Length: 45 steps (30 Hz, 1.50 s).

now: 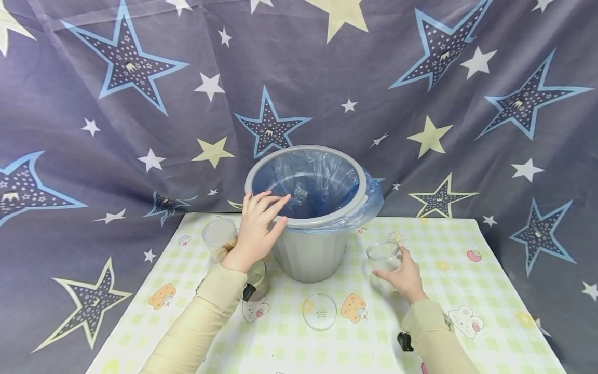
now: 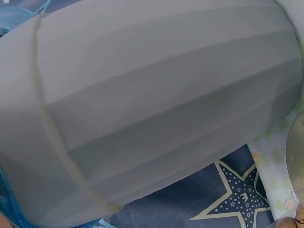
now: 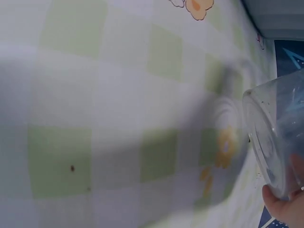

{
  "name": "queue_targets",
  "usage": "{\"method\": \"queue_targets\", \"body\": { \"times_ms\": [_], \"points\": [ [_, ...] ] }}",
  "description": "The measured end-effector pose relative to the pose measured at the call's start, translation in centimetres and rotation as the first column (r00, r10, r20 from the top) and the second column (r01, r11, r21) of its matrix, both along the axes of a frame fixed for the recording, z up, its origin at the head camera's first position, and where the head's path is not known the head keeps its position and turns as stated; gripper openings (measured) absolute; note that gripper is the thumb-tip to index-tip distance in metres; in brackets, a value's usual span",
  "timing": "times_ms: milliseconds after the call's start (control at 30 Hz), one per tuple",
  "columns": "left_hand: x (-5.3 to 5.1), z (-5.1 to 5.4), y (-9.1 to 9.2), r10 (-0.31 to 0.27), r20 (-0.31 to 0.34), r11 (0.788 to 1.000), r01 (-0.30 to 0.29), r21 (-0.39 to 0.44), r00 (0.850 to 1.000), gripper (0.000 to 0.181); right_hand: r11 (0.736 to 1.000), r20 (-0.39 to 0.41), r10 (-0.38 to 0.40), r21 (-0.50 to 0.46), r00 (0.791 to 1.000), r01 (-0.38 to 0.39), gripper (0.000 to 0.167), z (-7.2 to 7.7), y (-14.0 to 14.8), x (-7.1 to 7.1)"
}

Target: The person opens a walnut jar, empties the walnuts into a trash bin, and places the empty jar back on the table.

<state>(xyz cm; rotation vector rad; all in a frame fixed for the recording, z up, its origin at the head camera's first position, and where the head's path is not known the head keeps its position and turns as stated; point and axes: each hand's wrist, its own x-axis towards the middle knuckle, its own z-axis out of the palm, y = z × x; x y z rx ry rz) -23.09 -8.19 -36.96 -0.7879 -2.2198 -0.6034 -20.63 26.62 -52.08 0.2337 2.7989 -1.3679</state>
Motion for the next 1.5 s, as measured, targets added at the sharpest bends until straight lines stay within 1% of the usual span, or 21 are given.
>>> {"method": "queue_targets", "body": {
  "times_ms": [267, 400, 633, 800, 900, 1067, 1167, 1333, 1500],
  "points": [
    [0.1, 0.0, 0.1, -0.010, -0.007, 1.000, 0.010, 0.005, 1.000, 0.063, 1.000, -0.004, -0.009, 0.009, 1.000, 0.009, 0.114, -0.9, -0.1, -0.5],
    [0.1, -0.1, 0.2, -0.012, -0.009, 1.000, 0.012, 0.008, 1.000, 0.063, 1.000, -0.004, -0.009, 0.005, 1.000, 0.009, 0.115, -1.1, -0.1, -0.4],
    [0.1, 0.0, 0.2, -0.011, -0.010, 1.000, 0.011, 0.014, 1.000, 0.063, 1.000, -0.024, -0.010, -0.030, 1.000, 0.010, 0.115, -1.2, 0.1, -0.2],
    [0.1, 0.0, 0.2, -0.009, -0.009, 1.000, 0.009, 0.011, 1.000, 0.063, 0.999, -0.019, -0.004, -0.035, 1.000, 0.003, 0.115, -1.2, 0.2, 0.0],
    [0.1, -0.1, 0.2, -0.009, -0.005, 1.000, 0.009, 0.010, 1.000, 0.063, 1.000, -0.028, 0.003, -0.028, 1.000, -0.004, 0.116, -1.2, 0.3, 0.1],
    [0.1, 0.0, 0.0, -0.008, -0.001, 1.000, 0.008, 0.017, 1.000, 0.062, 1.000, -0.062, 0.011, 0.013, 0.998, -0.011, 0.116, -1.2, 0.6, 0.1],
    [0.1, -0.1, 0.0, -0.008, -0.001, 1.000, 0.008, 0.020, 1.000, 0.061, 1.000, -0.069, 0.016, 0.015, 0.997, -0.015, 0.115, -1.2, 0.9, 0.2],
    [0.1, 0.0, -0.1, -0.008, -0.003, 1.000, 0.008, 0.017, 1.000, 0.060, 1.000, -0.043, 0.025, -0.002, 0.999, -0.026, 0.115, -1.2, 1.3, 0.6],
    [0.1, 0.0, 0.0, -0.009, -0.006, 1.000, 0.009, 0.015, 1.000, 0.059, 0.999, -0.013, 0.031, 0.038, 0.999, -0.031, 0.114, -1.1, 1.7, 0.9]
  ]
}}
